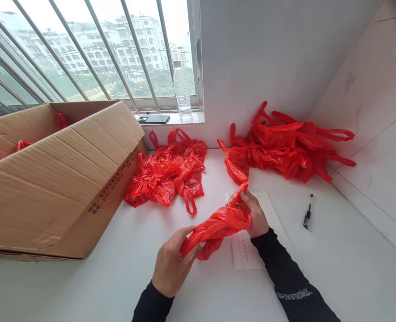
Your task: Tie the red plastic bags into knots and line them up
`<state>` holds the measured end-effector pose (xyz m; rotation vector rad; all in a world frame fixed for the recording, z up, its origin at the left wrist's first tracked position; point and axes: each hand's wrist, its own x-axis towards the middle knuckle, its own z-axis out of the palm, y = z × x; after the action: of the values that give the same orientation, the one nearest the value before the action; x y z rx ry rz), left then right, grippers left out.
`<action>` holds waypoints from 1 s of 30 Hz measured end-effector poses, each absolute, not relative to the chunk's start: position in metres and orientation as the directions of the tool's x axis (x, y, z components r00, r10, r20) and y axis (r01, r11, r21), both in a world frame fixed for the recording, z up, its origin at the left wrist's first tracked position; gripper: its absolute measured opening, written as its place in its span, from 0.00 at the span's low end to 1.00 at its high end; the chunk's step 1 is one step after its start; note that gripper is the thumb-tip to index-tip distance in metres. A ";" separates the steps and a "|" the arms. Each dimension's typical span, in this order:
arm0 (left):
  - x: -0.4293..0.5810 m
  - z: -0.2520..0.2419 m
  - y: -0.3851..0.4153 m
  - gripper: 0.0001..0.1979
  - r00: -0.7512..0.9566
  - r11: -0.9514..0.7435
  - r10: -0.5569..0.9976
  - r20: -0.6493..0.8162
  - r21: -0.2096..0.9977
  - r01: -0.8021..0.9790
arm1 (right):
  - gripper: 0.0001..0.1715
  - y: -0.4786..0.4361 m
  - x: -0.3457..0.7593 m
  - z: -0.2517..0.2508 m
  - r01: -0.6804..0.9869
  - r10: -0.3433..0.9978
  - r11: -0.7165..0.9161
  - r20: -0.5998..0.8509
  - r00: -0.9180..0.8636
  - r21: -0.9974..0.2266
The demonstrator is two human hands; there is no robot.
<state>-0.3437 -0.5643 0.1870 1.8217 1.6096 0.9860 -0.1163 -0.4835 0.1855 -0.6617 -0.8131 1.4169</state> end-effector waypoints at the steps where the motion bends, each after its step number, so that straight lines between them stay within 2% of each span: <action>1: -0.345 0.186 -0.568 0.15 0.034 -0.171 0.981 0.189 0.778 0.604 | 0.13 -0.484 -0.117 0.184 -0.592 0.996 0.050 0.082 -0.027 -0.804; 4: -0.351 0.187 -0.577 0.16 0.054 -0.189 0.979 0.199 0.762 0.619 | 0.13 -0.484 -0.120 0.181 -0.596 0.997 0.031 0.071 -0.042 -0.802; 10: -0.353 0.203 -0.578 0.20 0.079 -0.253 0.953 0.293 0.626 0.738 | 0.14 -0.488 -0.120 0.183 -0.600 0.989 -0.021 0.072 -0.131 -0.800; 13: -0.338 0.209 -0.574 0.19 0.166 -0.294 0.952 0.259 0.609 0.737 | 0.14 -0.490 -0.122 0.183 -0.594 0.981 -0.041 0.079 -0.175 -0.803; 16: -0.321 0.211 -0.572 0.13 0.271 -0.321 0.947 0.172 0.560 0.764 | 0.13 -0.493 -0.125 0.182 -0.556 0.977 -0.020 0.101 -0.187 -0.831; 18: -0.315 0.210 -0.572 0.07 0.278 -0.308 0.951 0.138 0.531 0.789 | 0.12 -0.494 -0.126 0.182 -0.508 0.977 0.020 0.124 -0.172 -0.861; 21: -0.323 0.214 -0.575 0.08 0.201 -0.262 0.965 0.172 0.539 0.800 | 0.14 -0.493 -0.126 0.183 -0.477 0.981 0.062 0.143 -0.134 -0.877; 26: -0.374 0.235 -0.583 0.10 -0.026 -0.148 0.956 0.293 0.557 0.817 | 0.20 -0.491 -0.124 0.185 -0.490 0.993 0.038 0.088 -0.081 -0.871; 30: -0.423 0.239 -0.579 0.11 -0.306 0.042 0.827 0.472 0.490 0.871 | 0.21 -0.490 -0.125 0.182 -0.484 0.996 0.016 0.054 -0.065 -0.875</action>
<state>-0.4231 -0.5793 0.2390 1.8848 2.3104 1.1661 -0.1246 -0.4899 0.1822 -0.7680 -0.8983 1.4345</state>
